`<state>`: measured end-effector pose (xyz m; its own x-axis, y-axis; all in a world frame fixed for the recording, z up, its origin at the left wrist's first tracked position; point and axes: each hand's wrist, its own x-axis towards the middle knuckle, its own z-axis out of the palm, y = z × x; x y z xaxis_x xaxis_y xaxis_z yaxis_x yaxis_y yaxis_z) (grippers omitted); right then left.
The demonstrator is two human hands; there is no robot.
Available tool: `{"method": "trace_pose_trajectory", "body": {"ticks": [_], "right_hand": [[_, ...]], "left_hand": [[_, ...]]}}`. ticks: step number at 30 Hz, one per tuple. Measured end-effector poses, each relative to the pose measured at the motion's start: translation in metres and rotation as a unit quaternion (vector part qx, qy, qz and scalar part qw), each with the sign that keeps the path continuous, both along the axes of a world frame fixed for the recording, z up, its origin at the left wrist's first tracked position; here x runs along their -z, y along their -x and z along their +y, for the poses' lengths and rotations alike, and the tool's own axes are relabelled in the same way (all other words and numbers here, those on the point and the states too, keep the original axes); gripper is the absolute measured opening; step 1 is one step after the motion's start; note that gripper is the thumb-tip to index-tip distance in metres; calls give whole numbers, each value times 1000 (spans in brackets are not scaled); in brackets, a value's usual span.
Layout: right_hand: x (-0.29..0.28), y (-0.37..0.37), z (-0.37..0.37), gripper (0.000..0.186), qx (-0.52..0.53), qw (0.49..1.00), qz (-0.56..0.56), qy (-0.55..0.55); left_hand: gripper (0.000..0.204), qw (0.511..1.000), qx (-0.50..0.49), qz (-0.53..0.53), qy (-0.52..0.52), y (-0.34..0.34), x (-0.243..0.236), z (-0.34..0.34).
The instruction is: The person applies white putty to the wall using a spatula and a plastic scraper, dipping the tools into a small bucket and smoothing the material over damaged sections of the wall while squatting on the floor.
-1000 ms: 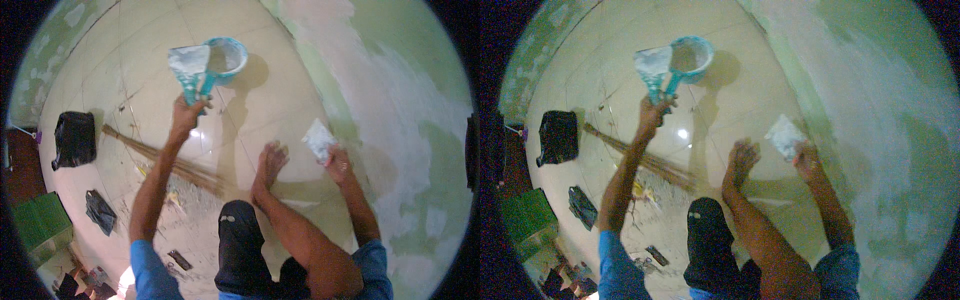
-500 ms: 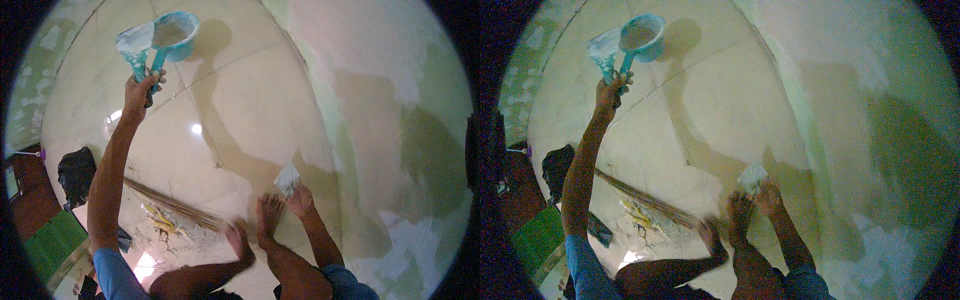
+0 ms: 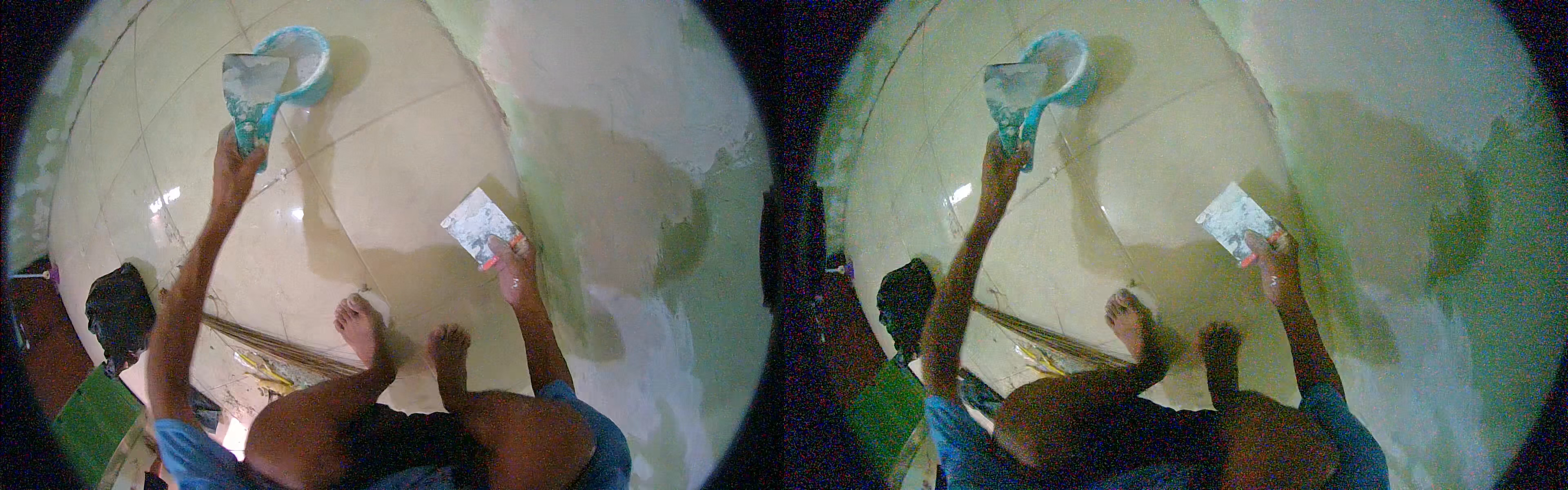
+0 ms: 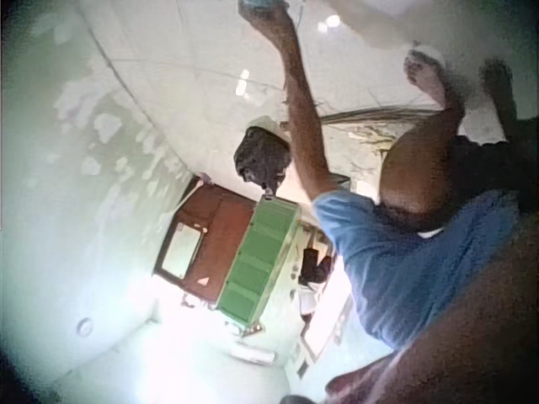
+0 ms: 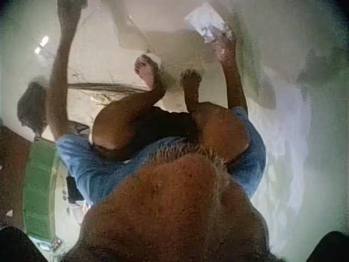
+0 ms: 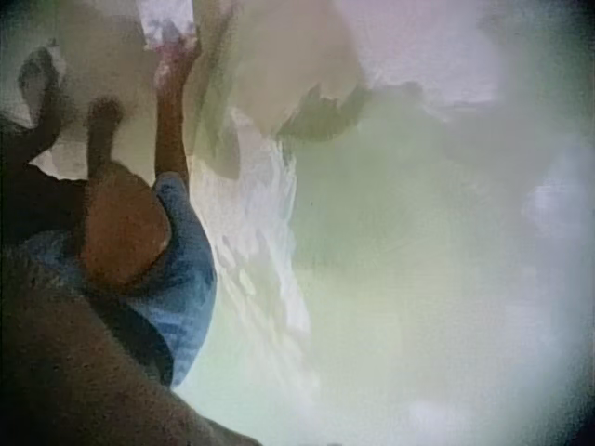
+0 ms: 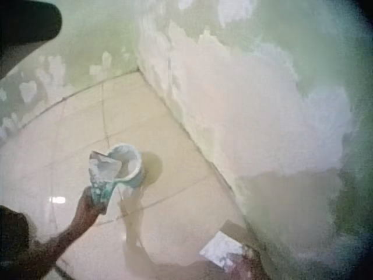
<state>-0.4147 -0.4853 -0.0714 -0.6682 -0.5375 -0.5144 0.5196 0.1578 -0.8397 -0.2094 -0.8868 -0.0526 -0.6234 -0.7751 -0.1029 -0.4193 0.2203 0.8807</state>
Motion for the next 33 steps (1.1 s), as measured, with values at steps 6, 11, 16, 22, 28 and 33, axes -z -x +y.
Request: {"method": "trace_pose_trajectory", "body": {"ticks": [6, 11, 16, 22, 28, 33], "right_hand": [[-10, -23, -14, 35, 43, 977, -156, 139], [-59, -49, -87, 37, -69, 956, -236, 157], [-51, -53, -96, 33, -76, 987, -113, 82], [-51, -66, -107, 25, -72, 994, -44, 65], [-30, -58, -114, 27, -162, 982, -22, 97], [-13, -24, -83, 36, -128, 985, -113, 36]], "left_hand": [[30, 985, -45, 94, -135, -3, -36, 110], [30, 963, 29, 95, -250, 9, -35, 156], [51, 896, 26, 94, -433, 16, -13, 189], [46, 954, 65, 64, -284, 24, -21, 201], [44, 959, 2, 20, -284, 13, -17, 198], [54, 950, -84, 34, -298, 11, -27, 197]]}}
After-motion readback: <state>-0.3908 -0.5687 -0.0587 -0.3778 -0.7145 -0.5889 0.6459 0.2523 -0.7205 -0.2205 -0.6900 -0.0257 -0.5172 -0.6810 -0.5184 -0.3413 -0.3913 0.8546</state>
